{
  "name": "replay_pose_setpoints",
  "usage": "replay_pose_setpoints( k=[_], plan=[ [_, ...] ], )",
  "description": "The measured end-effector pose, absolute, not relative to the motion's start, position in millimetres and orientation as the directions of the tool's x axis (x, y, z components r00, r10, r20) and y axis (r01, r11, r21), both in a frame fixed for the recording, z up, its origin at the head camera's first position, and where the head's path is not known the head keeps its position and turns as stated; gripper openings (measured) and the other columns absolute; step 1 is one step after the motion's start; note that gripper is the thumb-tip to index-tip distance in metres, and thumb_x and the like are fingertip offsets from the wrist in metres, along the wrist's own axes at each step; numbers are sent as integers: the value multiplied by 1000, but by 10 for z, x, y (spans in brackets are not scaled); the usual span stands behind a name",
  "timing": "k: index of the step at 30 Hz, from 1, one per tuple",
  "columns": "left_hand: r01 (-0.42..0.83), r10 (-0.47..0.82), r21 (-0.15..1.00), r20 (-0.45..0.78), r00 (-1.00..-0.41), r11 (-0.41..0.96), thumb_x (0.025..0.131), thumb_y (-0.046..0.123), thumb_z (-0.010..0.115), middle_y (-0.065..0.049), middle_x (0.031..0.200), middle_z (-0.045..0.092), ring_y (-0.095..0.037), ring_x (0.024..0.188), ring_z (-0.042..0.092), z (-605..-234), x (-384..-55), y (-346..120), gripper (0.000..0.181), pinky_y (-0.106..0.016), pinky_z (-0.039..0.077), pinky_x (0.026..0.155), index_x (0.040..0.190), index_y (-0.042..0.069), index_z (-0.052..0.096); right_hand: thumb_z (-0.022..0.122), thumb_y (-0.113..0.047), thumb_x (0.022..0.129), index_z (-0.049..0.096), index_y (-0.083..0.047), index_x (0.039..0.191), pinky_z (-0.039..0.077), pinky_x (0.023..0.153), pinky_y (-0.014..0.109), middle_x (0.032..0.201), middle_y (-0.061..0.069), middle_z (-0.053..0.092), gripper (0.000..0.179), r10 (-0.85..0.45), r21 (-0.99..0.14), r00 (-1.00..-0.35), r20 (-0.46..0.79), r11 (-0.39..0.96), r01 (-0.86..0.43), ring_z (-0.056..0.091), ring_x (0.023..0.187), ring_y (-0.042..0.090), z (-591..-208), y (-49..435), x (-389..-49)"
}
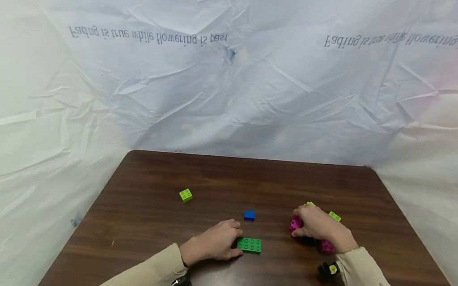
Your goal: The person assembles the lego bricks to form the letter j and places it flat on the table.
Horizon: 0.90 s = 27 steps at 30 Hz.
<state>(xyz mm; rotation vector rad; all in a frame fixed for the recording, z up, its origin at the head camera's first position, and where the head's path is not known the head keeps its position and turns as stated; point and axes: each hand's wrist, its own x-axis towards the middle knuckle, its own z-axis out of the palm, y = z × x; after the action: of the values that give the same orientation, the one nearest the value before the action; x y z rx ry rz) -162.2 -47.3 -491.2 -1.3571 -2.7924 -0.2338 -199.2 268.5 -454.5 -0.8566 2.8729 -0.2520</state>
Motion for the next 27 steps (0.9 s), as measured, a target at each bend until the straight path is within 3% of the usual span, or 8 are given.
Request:
replay_pose_setpoints(
  k=[12,18,21,27],
  plan=[
    [779,777,135,77,-624,612,80,43,77,9,81,51,-3,71,43,-4897,-1720,-508,30,-19,40,62,89,16,69,85,-34,73,70,-3,103,43,57,26,83,-3,62,45,-509,-231,-844,-170,853,-468,49,66,8,-4536,2653,-2018],
    [782,780,131,77,-621,609,81,44,77,6,88,58,-4,78,51,-4906,-1773,-535,32,-21,46,66,94,15,71,83,-30,76,69,-8,92,39,53,23,75,-6,57,31,-557,-246,-824,-105,817,-521,44,60,5,-4571,2640,-2049],
    [777,773,120,85,-628,618,81,44,77,5,89,59,-5,79,53,-4904,-1815,-565,32,-22,48,69,95,15,72,81,-30,78,68,-7,91,39,56,24,78,-5,58,29,-595,-225,-803,-48,789,-571,45,64,5,-4590,2625,-2084],
    [773,770,124,85,-633,622,80,44,78,8,83,54,-4,75,49,-4896,-1884,-612,32,-21,45,68,93,16,72,78,-30,81,69,-4,103,51,68,33,94,3,65,35,-610,-185,-792,24,776,-604,62,82,15,-4617,2593,-2128]
  ],
)
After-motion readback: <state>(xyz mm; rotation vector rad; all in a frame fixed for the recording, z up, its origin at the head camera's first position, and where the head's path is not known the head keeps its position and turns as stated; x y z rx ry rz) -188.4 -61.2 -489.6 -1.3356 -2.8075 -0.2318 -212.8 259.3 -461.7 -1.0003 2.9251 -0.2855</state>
